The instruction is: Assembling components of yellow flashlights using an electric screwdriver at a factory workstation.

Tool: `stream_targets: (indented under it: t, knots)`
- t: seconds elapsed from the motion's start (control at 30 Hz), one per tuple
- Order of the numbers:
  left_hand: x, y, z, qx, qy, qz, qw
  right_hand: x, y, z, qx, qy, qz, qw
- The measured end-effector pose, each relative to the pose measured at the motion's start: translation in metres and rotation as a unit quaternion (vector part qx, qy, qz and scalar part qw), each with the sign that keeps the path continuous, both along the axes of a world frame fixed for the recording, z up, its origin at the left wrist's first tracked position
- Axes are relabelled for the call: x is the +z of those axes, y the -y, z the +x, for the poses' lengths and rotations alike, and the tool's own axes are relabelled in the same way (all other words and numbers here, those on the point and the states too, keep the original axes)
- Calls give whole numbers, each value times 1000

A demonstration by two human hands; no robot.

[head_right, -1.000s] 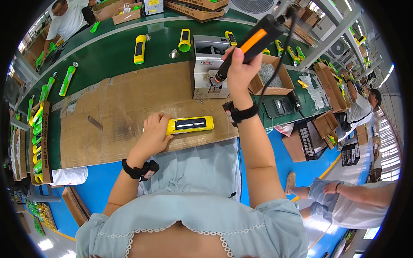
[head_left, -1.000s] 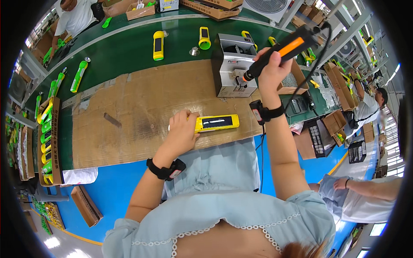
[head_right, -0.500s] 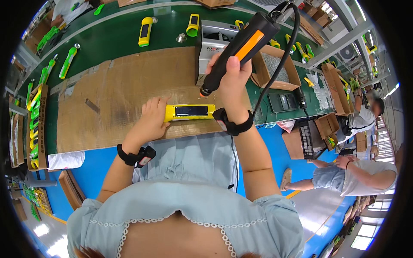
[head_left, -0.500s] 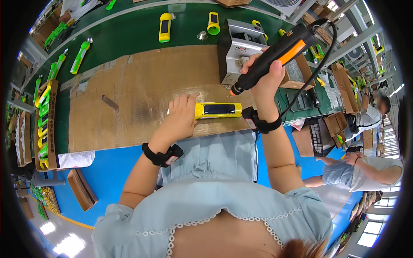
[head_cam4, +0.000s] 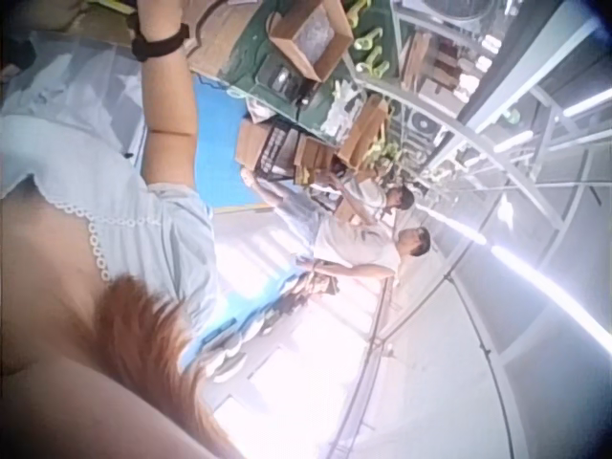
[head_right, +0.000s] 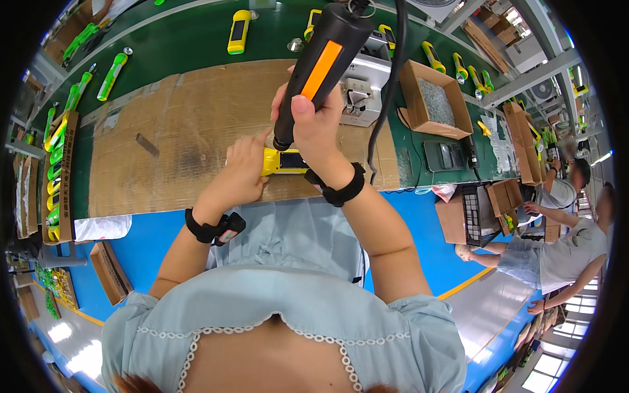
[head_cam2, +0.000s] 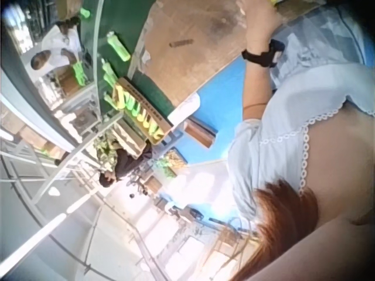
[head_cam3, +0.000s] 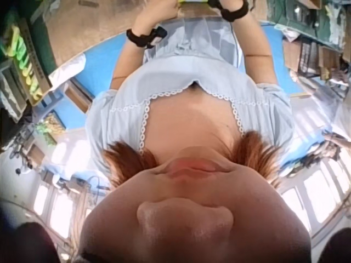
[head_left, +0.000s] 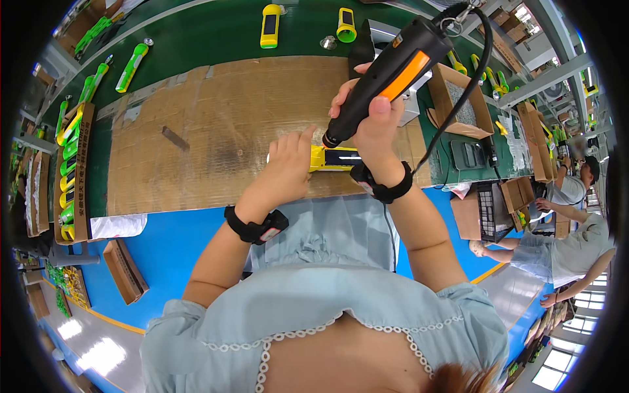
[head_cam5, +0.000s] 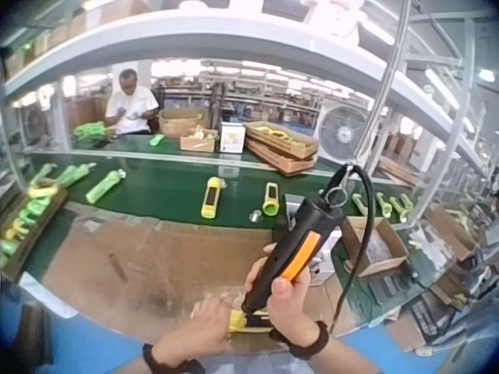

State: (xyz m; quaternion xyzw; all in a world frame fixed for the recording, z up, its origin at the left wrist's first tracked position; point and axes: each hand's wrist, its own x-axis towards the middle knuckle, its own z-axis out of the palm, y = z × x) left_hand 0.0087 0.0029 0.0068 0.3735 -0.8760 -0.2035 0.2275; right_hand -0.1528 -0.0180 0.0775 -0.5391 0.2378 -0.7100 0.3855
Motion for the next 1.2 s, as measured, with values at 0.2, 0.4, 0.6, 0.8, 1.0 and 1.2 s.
stream_targets:
  t: [0.2,0.4,0.6,0.8,1.0,1.2]
  knots:
    - [8,1,1,-8,0,12,1000,-4,3,2,3,-27,51,998]
    - [4,-2,-1,4,-8,14,1000,-12,6,8,20,-9,71,997]
    - [-1,-1,-2,3,-7,-22,1000,-23,13,3,84,0,20,996]
    - [4,2,-4,10,15,-56,998,-13,11,0,47,-3,66,997]
    - [15,-9,17,49,106,-155,981,55,-27,-25,-23,-16,22,999]
    - [24,11,44,65,185,-113,974,60,-85,-78,-102,39,79,991]
